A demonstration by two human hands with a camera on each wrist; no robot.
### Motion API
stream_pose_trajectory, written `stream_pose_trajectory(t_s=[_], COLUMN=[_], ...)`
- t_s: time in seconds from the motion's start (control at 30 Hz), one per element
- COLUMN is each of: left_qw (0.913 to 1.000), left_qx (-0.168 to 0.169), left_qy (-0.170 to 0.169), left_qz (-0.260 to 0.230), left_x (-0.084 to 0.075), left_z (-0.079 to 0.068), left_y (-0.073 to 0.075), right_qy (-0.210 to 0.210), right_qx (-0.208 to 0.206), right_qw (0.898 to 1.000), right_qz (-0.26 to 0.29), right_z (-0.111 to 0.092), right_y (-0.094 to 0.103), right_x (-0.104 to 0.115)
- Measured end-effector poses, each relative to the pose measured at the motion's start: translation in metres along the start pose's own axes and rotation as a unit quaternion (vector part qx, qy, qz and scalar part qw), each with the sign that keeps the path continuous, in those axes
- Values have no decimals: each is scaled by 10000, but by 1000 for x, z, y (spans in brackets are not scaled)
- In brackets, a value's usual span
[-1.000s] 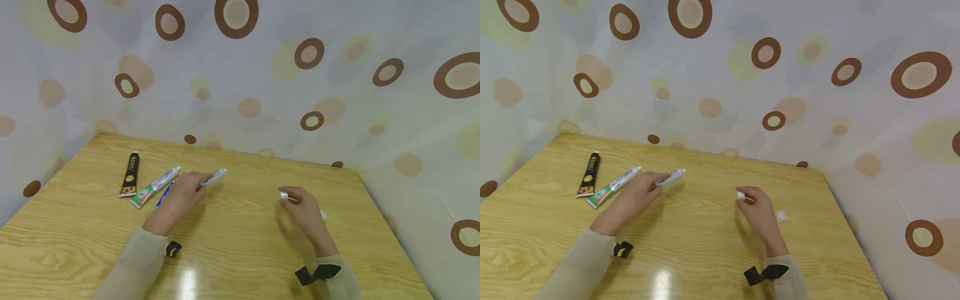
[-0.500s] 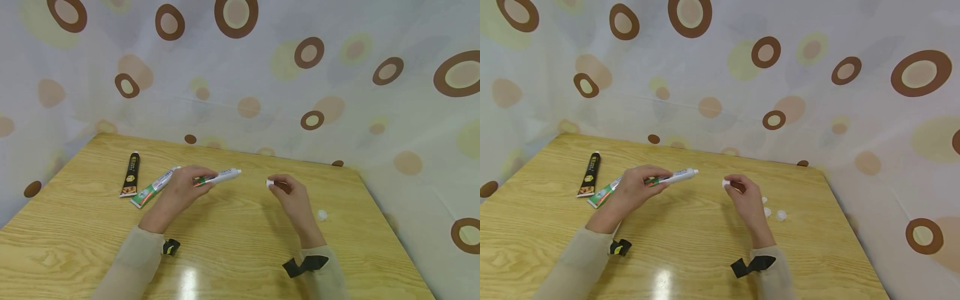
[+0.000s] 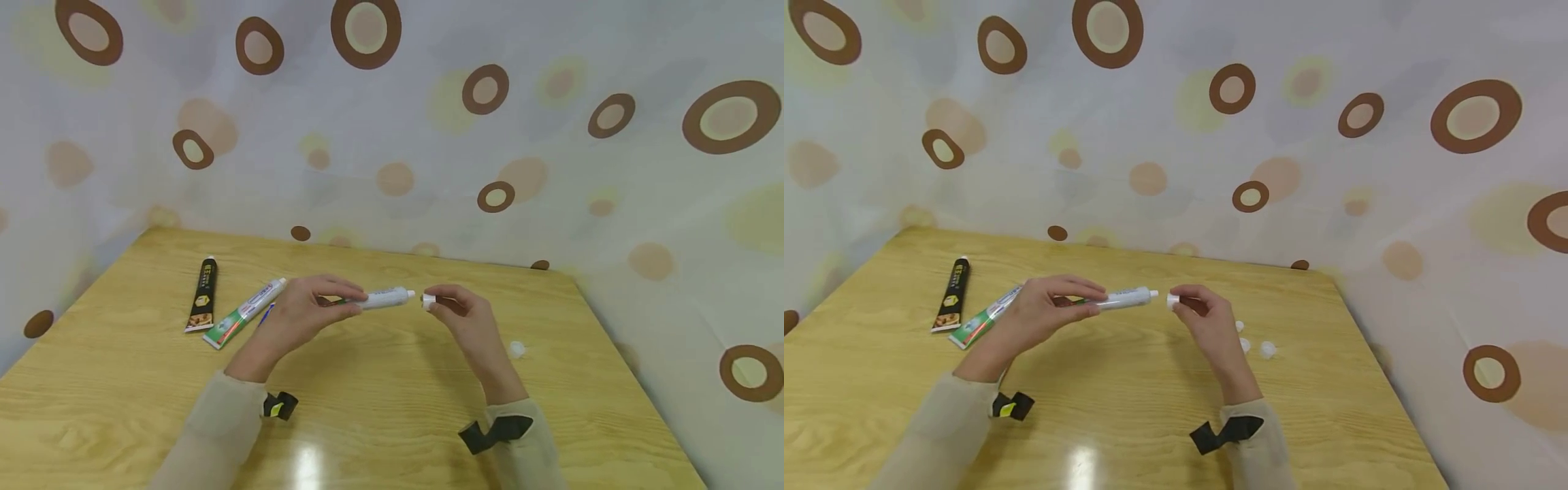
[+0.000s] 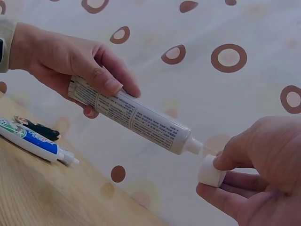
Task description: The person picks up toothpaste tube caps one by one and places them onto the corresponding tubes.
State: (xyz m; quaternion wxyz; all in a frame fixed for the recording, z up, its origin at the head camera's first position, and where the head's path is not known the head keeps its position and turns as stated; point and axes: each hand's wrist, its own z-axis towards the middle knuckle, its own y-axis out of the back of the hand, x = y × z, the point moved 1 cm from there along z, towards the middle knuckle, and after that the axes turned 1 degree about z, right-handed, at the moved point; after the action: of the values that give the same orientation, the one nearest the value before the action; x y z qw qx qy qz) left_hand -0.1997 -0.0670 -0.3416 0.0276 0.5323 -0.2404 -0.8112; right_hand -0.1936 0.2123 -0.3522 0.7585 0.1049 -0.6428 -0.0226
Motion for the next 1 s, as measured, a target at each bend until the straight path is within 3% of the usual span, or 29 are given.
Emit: stream_pose_trajectory(t_s=[0.17,0.3,0.53,0.63,1.0], left_qw=[9988,9981,9915,9883,9876], left_qx=[417,598,566,477,461], left_qy=[67,-140,-1156,-1429,-1500], left_qz=[-229,-80,192,237,-29], left_x=[4,7,2,0,-1], left_z=[0,-1,3,2,0], left_y=[-3,-2,2,4,6], right_qy=[20,90,201,296,454], right_qx=[252,359,569,605,519], right_qw=[9991,9985,9979,9975,9976], right_qz=[341,405,241,195,-67], right_z=[-4,-6,-11,-13,-18], right_y=[-2,0,4,4,-3], right_x=[2,5,13,17,21])
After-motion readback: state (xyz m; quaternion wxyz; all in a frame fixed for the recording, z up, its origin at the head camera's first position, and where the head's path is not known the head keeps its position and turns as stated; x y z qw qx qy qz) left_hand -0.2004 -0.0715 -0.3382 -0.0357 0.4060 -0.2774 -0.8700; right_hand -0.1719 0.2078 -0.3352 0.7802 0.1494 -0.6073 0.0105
